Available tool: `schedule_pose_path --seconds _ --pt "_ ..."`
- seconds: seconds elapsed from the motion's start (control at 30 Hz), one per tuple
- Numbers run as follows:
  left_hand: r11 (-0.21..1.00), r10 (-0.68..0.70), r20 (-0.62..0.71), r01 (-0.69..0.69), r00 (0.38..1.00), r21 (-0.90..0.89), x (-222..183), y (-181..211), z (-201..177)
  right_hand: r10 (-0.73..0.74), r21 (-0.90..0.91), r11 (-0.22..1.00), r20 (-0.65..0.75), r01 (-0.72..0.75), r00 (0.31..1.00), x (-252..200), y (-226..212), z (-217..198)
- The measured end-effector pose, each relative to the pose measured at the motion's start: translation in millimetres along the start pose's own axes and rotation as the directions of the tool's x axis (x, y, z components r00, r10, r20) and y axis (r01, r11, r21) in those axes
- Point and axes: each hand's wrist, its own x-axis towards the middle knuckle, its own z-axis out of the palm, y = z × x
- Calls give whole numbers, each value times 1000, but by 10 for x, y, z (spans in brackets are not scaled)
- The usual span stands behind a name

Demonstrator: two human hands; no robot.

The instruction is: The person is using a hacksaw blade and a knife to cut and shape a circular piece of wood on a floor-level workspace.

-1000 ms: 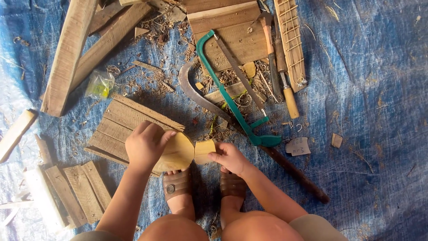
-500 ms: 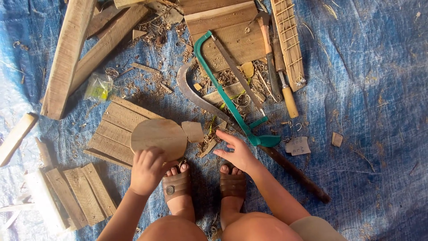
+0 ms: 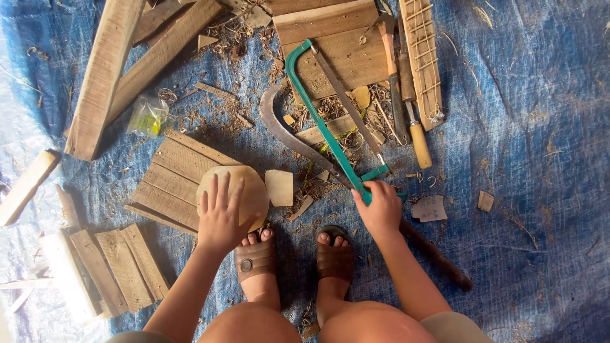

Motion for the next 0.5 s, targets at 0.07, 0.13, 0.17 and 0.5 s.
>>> schedule_pose_path --seconds 0.07,0.13,0.17,0.5 --pt "996 -84 165 75 983 56 53 1 73 36 -112 993 51 -30 998 -56 142 83" --pt "982 -175 320 142 931 123 114 37 133 75 -223 973 97 -52 992 -89 243 153" --pt "962 -273 348 256 897 94 149 73 156 23 -264 965 86 1 996 -98 272 183" --pt "819 -528 460 571 714 54 338 206 405 -279 -292 927 -115 236 953 -85 465 269"
